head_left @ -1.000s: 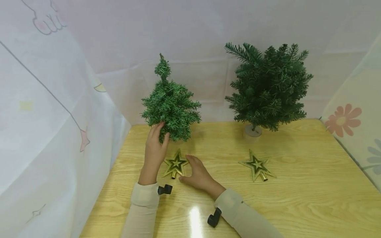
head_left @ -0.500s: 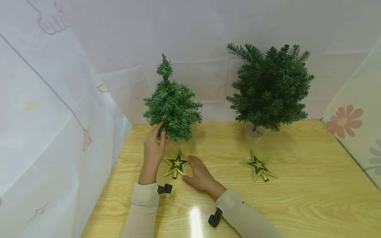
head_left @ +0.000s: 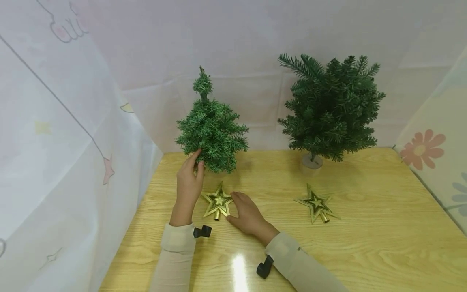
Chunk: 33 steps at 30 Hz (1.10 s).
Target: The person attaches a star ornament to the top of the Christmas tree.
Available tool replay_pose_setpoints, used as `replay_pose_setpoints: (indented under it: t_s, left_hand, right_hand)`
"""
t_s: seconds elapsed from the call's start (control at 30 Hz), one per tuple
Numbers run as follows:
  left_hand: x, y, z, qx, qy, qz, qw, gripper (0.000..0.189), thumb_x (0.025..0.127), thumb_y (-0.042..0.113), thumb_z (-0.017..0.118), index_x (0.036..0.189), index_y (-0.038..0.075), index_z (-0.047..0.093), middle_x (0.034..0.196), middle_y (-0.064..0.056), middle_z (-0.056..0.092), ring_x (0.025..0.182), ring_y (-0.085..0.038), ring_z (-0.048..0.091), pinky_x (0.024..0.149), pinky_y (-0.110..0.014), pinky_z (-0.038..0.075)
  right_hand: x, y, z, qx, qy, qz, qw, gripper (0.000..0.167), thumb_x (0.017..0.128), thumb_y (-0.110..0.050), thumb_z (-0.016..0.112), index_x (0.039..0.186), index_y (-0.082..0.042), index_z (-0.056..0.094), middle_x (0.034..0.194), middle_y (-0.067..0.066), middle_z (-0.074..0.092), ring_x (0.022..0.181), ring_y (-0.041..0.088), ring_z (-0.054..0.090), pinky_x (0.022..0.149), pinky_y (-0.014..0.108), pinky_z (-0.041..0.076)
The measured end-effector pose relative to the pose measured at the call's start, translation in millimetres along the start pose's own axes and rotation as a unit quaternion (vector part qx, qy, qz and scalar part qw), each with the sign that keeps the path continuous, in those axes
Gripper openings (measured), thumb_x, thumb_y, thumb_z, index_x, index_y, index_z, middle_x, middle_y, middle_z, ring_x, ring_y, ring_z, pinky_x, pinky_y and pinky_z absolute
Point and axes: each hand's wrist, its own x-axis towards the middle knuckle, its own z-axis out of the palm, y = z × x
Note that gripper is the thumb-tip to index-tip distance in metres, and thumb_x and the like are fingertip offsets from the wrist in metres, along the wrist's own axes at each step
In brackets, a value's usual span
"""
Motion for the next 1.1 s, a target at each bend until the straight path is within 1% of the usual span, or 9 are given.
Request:
replay_pose_setpoints:
  t_s: [0.13,0.27,0.4,0.57,0.73,0.83,0.97,1.1]
  left_hand:
    - [-0.3,0.4,-0.9,0.001,-0.002,-0.001,1.0000,0.040,0.103,0.020,0.051,0.143,0.011,0.051,0.139,-0.012,0.053,0.107,-0.029,0.060,0.085,-0.045,0.053]
    - [-0.6,2.1,-1.9,0.001,-0.003,-0.002,1.0000,0.040,0.104,0.021,0.050,0.143,0.012,0.051,0.139,-0.012,0.053,0.110,-0.030,0.060,0.087,-0.044,0.053]
    - [-0.1,2.7,-1.8,-0.004,0.001,0.002,1.0000,0.040,0.102,0.016,0.053,0.142,0.009,0.052,0.138,-0.014,0.054,0.110,-0.032,0.060,0.087,-0.045,0.054]
    - [0.8,1.7,-0.9,-0.008,0.004,0.005,0.9999,0.040,0.100,0.010,0.056,0.140,0.006,0.053,0.137,-0.016,0.054,0.110,-0.033,0.060,0.087,-0.046,0.054]
    - [0.1,0.1,-1.5,-0.008,-0.003,-0.002,1.0000,0.040,0.103,0.018,0.052,0.142,0.009,0.052,0.138,-0.014,0.054,0.111,-0.031,0.060,0.088,-0.044,0.053]
    - [-0.5,-0.4,-1.7,-0.008,-0.005,-0.002,1.0000,0.040,0.103,0.020,0.051,0.142,0.010,0.051,0.138,-0.013,0.053,0.111,-0.031,0.060,0.088,-0.044,0.053]
    - [-0.5,0.1,-1.6,-0.009,-0.001,0.003,1.0000,0.040,0.102,0.014,0.054,0.141,0.008,0.052,0.137,-0.014,0.054,0.107,-0.031,0.061,0.086,-0.044,0.054]
    - [-0.4,1.2,-1.7,-0.009,-0.001,0.001,1.0000,0.041,0.101,0.011,0.055,0.141,0.008,0.051,0.137,-0.014,0.054,0.106,-0.031,0.062,0.086,-0.044,0.055]
  right_hand:
    - [-0.2,-0.6,-1.7,0.007,0.006,0.003,0.9999,0.082,0.091,-0.040,0.069,0.154,-0.008,0.029,0.153,0.010,0.033,0.142,0.028,0.027,0.111,0.047,0.033]
    - [-0.5,-0.4,-2.4,0.022,0.009,0.014,0.9996,0.084,0.089,-0.038,0.072,0.154,-0.009,0.028,0.152,0.009,0.034,0.141,0.028,0.027,0.108,0.046,0.036]
    - [-1.4,0.5,-2.6,0.033,0.009,0.020,0.9992,0.085,0.088,-0.037,0.072,0.155,-0.010,0.027,0.151,0.009,0.033,0.141,0.028,0.026,0.107,0.045,0.038]
    - [-1.9,0.8,-3.5,0.039,0.009,0.019,0.9990,0.085,0.088,-0.035,0.073,0.155,-0.009,0.027,0.151,0.010,0.032,0.140,0.028,0.026,0.105,0.046,0.039]
    - [-2.5,0.9,-3.8,0.042,0.012,0.019,0.9989,0.086,0.087,-0.035,0.074,0.154,-0.009,0.027,0.149,0.010,0.033,0.139,0.027,0.026,0.103,0.044,0.041]
    - [-2.5,1.0,-4.3,0.047,0.021,0.016,0.9986,0.086,0.085,-0.033,0.075,0.154,-0.008,0.029,0.146,0.010,0.034,0.136,0.027,0.027,0.101,0.043,0.043]
    - [-1.8,0.5,-5.9,0.044,0.039,0.011,0.9982,0.086,0.083,-0.031,0.076,0.153,-0.007,0.032,0.141,0.011,0.036,0.132,0.028,0.029,0.097,0.043,0.044]
    - [-1.4,-0.7,-7.4,0.048,0.049,0.015,0.9975,0.087,0.081,-0.029,0.078,0.152,-0.007,0.033,0.138,0.010,0.037,0.129,0.028,0.030,0.096,0.042,0.044]
